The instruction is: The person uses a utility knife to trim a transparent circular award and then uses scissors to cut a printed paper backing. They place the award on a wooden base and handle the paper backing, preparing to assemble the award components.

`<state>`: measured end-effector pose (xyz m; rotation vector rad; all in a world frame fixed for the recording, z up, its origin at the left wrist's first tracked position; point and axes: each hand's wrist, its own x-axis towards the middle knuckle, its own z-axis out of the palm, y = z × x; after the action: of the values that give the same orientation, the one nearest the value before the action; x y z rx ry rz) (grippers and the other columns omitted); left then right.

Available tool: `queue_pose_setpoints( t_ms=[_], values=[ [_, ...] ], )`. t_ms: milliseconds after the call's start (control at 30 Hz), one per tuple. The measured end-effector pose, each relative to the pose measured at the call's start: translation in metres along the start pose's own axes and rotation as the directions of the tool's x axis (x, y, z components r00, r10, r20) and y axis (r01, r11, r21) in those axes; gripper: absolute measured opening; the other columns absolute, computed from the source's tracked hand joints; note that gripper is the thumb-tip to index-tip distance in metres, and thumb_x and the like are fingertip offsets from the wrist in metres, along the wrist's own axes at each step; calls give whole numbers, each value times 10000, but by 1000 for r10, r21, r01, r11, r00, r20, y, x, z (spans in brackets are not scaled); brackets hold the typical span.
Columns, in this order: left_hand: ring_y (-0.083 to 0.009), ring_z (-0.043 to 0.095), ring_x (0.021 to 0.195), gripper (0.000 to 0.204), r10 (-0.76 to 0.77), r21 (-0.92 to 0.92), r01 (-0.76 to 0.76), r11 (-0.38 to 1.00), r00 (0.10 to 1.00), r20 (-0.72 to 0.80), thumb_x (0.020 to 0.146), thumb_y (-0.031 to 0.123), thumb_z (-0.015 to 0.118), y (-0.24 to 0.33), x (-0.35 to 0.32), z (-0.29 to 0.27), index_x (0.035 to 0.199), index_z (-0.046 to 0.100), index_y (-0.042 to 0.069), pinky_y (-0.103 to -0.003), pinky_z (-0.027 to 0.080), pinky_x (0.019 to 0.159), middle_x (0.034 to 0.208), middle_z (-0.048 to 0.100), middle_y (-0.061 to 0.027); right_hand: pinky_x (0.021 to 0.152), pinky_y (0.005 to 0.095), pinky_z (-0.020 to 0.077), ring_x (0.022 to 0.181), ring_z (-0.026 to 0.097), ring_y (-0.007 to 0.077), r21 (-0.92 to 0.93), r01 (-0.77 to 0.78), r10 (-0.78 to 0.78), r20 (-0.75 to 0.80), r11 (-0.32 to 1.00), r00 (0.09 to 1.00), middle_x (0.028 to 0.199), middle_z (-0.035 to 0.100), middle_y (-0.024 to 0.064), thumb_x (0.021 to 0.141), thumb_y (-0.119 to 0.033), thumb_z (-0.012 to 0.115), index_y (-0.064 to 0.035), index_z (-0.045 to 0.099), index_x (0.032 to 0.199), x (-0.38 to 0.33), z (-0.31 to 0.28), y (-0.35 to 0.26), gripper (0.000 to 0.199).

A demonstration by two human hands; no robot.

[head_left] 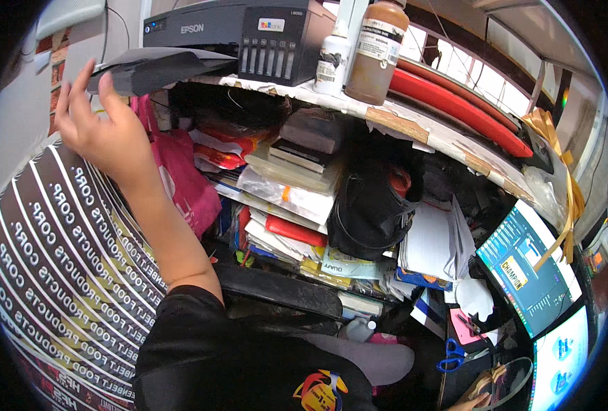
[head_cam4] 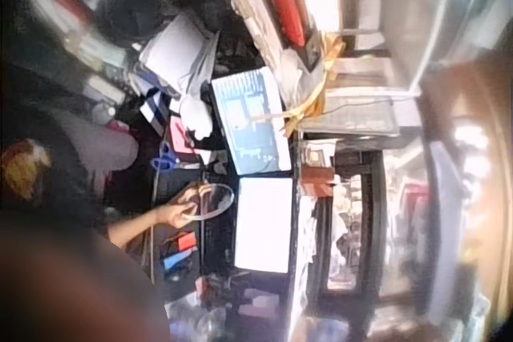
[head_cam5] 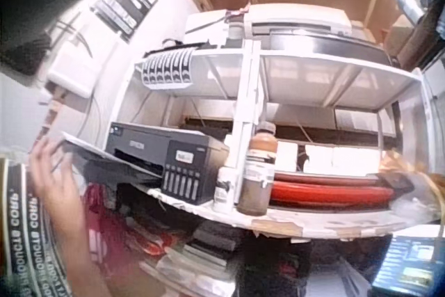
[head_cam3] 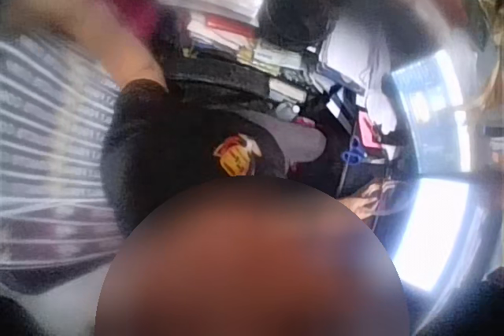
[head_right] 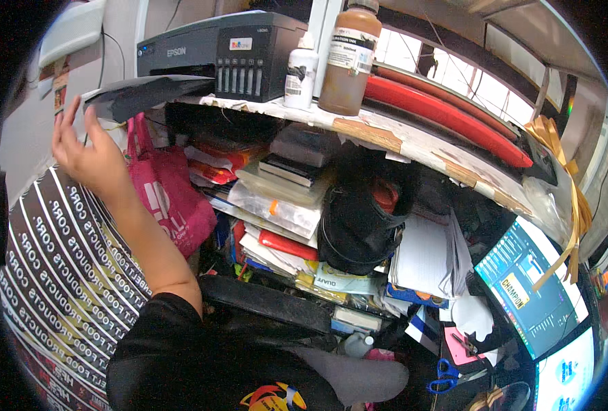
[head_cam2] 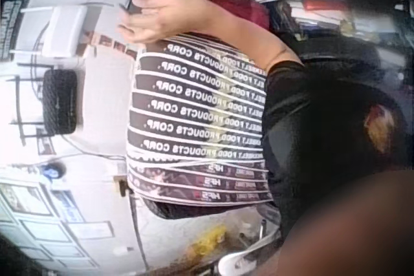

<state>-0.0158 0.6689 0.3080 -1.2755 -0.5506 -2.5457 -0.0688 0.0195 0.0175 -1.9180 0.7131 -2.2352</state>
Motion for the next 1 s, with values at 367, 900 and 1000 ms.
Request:
queue_pose_setpoints(
  t_ms=[367, 900, 1000],
  values=[
    [-283, 371, 1351, 184, 135, -21, -142, 990, 871, 473, 863, 371, 627, 11, 39, 25, 1029, 691, 324, -681, 218, 1027, 1371, 506, 22, 673, 323, 510, 740, 636, 204, -131, -26, 23, -23, 991, 999, 812, 668, 109, 892, -144, 650, 34, 657, 893, -11, 9, 28, 178],
    [-236, 390, 1335, 199, 17, 308, -331, 892, 706, 708, 800, 359, 679, 26, 65, 3, 954, 709, 236, -752, 180, 989, 1307, 541, 25, 896, 344, 460, 1064, 614, 243, -28, -507, 493, 283, 862, 823, 1209, 621, 154, 930, -272, 596, -41, 577, 1264, -16, 3, 43, 407],
    [-213, 460, 1269, 233, -17, 321, -327, 889, 677, 736, 821, 356, 658, 29, 73, 0, 988, 695, 197, -765, 186, 962, 1216, 581, 8, 932, 364, 440, 1104, 586, 282, -77, -450, 453, 277, 890, 848, 1251, 587, 173, 925, -305, 596, -31, 553, 1286, -20, 3, 48, 455]
  ],
)
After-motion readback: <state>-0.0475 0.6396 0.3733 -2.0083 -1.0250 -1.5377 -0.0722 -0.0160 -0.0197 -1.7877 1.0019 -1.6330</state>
